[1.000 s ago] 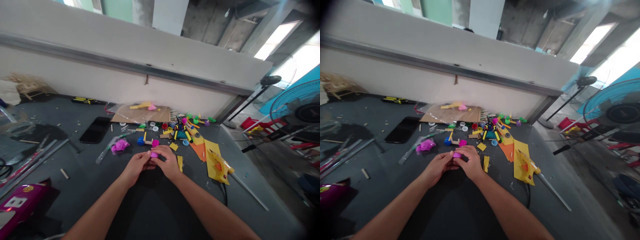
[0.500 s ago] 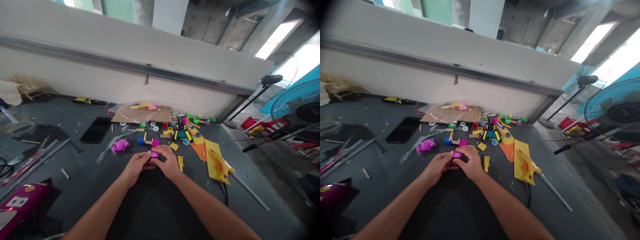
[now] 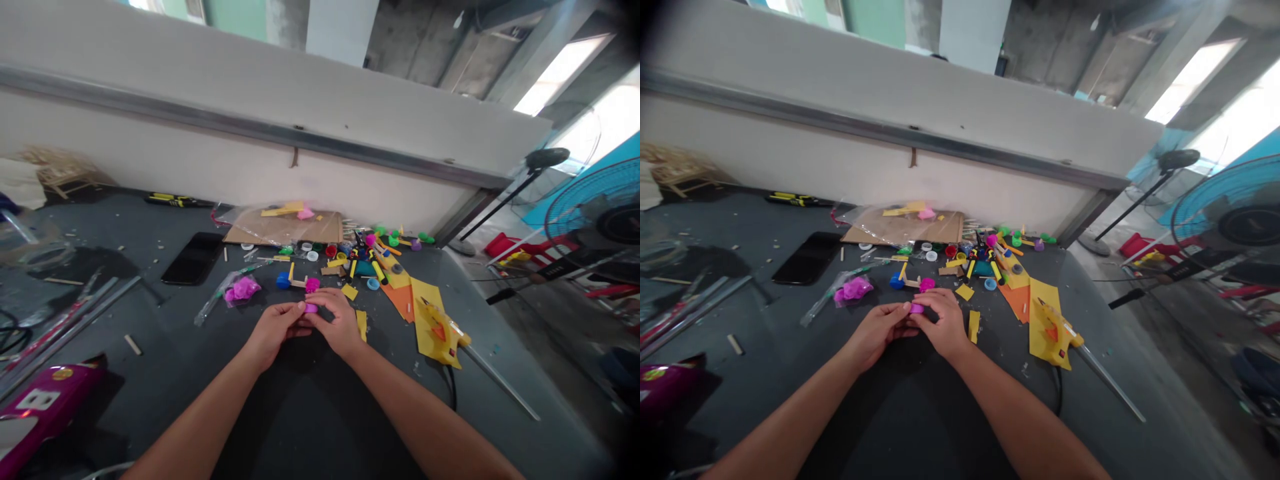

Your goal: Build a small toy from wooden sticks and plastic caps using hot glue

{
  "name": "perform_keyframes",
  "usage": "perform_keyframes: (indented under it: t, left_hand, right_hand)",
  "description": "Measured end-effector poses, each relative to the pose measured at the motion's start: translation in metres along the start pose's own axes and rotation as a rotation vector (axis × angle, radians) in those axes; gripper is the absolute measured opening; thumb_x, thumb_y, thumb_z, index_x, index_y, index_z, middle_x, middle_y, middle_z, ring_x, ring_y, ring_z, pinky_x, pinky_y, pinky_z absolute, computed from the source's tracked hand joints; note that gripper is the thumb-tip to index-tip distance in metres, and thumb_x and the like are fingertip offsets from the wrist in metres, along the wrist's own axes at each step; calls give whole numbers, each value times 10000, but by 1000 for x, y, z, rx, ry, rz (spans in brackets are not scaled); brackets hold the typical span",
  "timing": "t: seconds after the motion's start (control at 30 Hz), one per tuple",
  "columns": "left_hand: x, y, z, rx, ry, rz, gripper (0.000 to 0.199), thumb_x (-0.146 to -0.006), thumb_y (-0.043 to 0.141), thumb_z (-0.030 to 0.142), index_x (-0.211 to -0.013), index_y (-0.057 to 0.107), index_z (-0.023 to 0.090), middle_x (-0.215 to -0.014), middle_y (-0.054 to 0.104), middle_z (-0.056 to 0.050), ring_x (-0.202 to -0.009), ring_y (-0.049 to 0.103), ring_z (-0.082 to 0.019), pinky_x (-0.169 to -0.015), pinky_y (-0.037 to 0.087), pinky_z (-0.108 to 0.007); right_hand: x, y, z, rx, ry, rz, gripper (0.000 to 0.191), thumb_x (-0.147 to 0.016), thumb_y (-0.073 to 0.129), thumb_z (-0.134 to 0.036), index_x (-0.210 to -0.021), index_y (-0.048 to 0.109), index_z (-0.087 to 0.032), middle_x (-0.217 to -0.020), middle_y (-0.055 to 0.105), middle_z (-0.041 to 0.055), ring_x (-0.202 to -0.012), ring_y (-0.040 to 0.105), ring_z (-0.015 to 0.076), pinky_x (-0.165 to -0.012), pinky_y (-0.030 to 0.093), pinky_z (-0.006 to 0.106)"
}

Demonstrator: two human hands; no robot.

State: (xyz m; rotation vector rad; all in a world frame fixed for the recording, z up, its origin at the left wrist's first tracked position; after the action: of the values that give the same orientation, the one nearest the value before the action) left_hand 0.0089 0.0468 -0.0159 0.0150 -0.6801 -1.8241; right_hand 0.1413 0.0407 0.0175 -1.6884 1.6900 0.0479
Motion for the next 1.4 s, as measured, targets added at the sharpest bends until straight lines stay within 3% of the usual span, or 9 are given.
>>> perform_keyframes:
  t: [0.4, 0.63, 1.07, 1.4]
  left_hand:
    - [0, 0, 1, -16, -2, 15, 242, -664, 725, 330, -775, 696, 117, -690, 662, -45, -649, 598, -126, -660, 525, -272]
    - [0, 0, 0, -12, 5, -9, 240, -683, 709, 339, -798, 695, 128, -711, 657, -44, -676, 593, -128, -666, 527, -279]
    - [1, 0, 2, 21, -11, 18, 268, -685, 712, 349, -803, 690, 110, -739, 690, -73, -676, 616, -133, -675, 525, -271]
    - [0, -2, -1, 7, 4, 13, 274, -726, 673, 369, -812, 685, 109, -712, 668, -58, -664, 607, -128, -651, 532, -272]
  right_hand:
    - [0, 3, -1, 14, -5, -45, 200, -754, 666, -266, -954, 668, -278, -980, 686, 31, -1011, 557, 216, -910, 424, 411]
    - [0, 3, 0, 36, -5, -33, 214, -757, 652, -191, -950, 674, -279, -978, 690, 16, -998, 555, 204, -910, 425, 392]
    - [1, 0, 0, 30, -22, -25, 182, -767, 656, -279, -949, 671, -280, -961, 690, 27, -1001, 562, 214, -910, 425, 411]
    - [2, 0, 1, 22, -29, -26, 182, -772, 648, -252, -952, 665, -267, -972, 681, 28, -1010, 551, 203, -919, 424, 389]
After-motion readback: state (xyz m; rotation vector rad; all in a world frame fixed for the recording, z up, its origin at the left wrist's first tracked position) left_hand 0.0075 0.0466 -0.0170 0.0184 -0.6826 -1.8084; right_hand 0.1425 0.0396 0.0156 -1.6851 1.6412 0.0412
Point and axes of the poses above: each hand's wrist, its own x-axis away from the middle knuckle, its own y-axis out of the palm, z = x × y, the point moved 4 cm from there along -x, towards the middle knuckle
